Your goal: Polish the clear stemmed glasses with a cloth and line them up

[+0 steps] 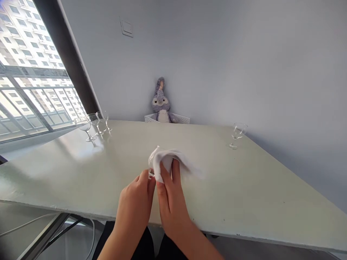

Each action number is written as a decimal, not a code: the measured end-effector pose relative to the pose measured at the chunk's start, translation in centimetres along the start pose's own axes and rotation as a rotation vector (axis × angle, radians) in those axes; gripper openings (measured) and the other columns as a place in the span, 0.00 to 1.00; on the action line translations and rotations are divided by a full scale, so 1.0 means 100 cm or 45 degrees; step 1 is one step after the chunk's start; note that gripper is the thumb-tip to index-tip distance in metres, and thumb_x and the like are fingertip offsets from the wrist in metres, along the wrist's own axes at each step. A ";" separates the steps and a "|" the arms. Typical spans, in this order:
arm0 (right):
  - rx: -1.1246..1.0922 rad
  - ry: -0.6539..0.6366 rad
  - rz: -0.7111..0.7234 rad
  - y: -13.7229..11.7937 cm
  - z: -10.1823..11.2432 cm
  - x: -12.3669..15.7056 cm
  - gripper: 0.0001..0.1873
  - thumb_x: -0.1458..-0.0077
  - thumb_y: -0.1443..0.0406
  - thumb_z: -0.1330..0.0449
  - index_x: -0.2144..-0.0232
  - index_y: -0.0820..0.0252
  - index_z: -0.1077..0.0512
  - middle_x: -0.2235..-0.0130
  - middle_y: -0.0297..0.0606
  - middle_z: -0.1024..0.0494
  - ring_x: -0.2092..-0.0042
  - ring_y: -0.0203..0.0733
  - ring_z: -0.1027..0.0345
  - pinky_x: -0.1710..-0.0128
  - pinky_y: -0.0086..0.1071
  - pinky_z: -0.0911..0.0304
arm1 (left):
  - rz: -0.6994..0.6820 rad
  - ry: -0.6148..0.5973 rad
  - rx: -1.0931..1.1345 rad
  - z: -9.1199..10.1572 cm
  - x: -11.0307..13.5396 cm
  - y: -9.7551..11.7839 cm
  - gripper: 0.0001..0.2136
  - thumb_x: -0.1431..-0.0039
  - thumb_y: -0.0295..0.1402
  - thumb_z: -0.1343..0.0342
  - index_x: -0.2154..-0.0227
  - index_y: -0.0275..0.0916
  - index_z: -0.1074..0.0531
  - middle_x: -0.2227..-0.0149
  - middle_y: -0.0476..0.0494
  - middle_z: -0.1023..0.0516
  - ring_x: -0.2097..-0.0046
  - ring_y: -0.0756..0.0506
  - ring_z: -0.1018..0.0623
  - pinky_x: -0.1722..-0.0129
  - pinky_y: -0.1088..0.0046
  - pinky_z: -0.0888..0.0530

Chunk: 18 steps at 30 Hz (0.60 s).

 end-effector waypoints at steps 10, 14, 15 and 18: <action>0.151 -0.607 -0.233 0.016 0.015 -0.075 0.19 0.40 0.53 0.50 0.69 0.56 0.25 0.71 0.36 0.27 0.67 0.43 0.34 0.67 0.36 0.40 | -0.170 -0.073 -0.135 -0.024 0.004 0.002 0.07 0.38 0.28 0.56 0.70 0.39 0.34 0.76 0.49 0.27 0.77 0.49 0.31 0.77 0.73 0.48; -0.654 -0.299 -0.492 0.031 0.027 -0.076 0.16 0.46 0.52 0.43 0.70 0.58 0.24 0.70 0.37 0.24 0.66 0.44 0.32 0.67 0.35 0.39 | -0.111 -0.068 0.118 -0.020 0.003 0.003 0.07 0.37 0.32 0.57 0.69 0.40 0.36 0.77 0.50 0.32 0.79 0.51 0.38 0.76 0.74 0.47; -0.819 -0.176 -0.504 0.033 0.029 -0.073 0.16 0.47 0.52 0.42 0.69 0.57 0.24 0.69 0.37 0.24 0.65 0.44 0.31 0.68 0.34 0.38 | -0.091 -0.078 0.225 -0.020 0.003 0.005 0.08 0.37 0.34 0.57 0.70 0.40 0.37 0.77 0.51 0.33 0.78 0.51 0.40 0.76 0.74 0.47; -1.130 0.060 -0.479 0.036 0.025 -0.058 0.17 0.46 0.50 0.44 0.63 0.54 0.25 0.65 0.34 0.23 0.66 0.41 0.31 0.71 0.31 0.37 | -0.033 -0.203 0.665 -0.026 0.001 0.013 0.12 0.38 0.40 0.56 0.74 0.40 0.40 0.78 0.53 0.39 0.77 0.52 0.45 0.76 0.75 0.48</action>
Point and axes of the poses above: each hand's wrist, its own x-axis away from the middle knuckle, its own z-axis out of the back of the hand, y = z × x, the point moved 9 cm from there along -x, towards the middle knuckle
